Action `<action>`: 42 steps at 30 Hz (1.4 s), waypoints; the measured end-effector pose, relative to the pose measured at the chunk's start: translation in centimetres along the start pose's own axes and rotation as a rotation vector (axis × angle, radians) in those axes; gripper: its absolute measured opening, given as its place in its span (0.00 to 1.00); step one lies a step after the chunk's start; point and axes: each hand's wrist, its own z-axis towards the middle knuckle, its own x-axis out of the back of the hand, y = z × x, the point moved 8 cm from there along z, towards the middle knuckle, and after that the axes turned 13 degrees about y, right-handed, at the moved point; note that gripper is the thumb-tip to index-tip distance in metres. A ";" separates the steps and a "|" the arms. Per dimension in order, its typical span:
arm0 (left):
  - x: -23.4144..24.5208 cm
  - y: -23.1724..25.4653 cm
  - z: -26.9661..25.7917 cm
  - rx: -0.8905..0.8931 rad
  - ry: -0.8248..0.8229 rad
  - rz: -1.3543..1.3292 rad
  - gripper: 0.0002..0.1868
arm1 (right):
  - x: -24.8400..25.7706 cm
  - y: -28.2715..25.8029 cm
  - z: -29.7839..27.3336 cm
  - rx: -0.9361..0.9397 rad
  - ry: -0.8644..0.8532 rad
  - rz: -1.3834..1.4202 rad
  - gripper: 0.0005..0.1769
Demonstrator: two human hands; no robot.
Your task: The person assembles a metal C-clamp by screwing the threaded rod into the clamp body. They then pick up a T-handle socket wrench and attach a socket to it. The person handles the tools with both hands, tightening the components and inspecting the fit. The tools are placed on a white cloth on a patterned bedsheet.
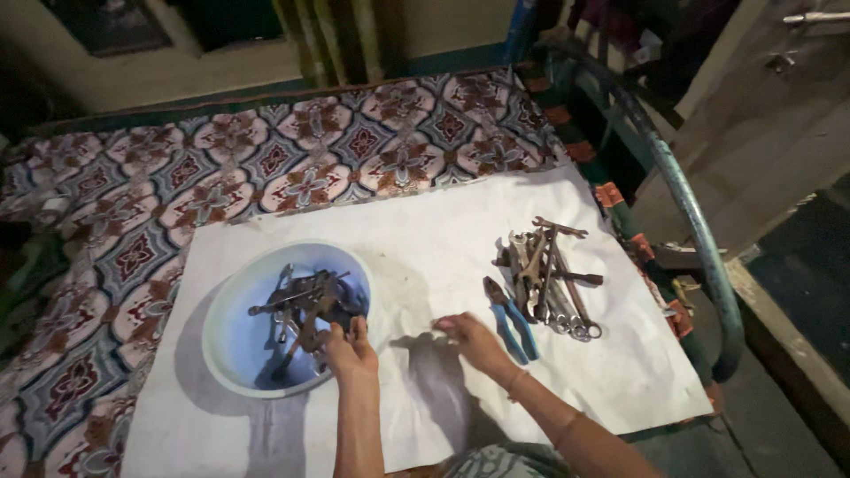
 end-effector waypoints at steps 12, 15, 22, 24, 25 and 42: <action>-3.7 -7.4 -12.3 -0.079 -0.309 0.401 0.38 | 16.6 9.8 6.7 0.017 0.609 -0.516 0.21; -4.8 -11.0 -14.8 0.035 -0.418 0.571 0.35 | 15.7 11.4 6.6 -0.014 0.619 -0.518 0.19; -4.2 -15.2 -19.8 0.208 -0.653 0.912 0.31 | 17.2 13.1 7.0 -0.037 0.553 -0.595 0.34; -3.5 -15.4 -20.5 0.245 -0.705 0.992 0.31 | 18.4 15.7 6.8 -0.319 0.509 -0.340 0.25; -3.4 -15.3 -20.5 0.246 -0.711 1.013 0.31 | 18.3 16.8 6.5 -0.455 0.478 -0.211 0.27; 1.0 -19.3 -24.1 0.337 -0.919 1.233 0.26 | 17.6 15.7 6.2 -0.413 0.374 -0.426 0.27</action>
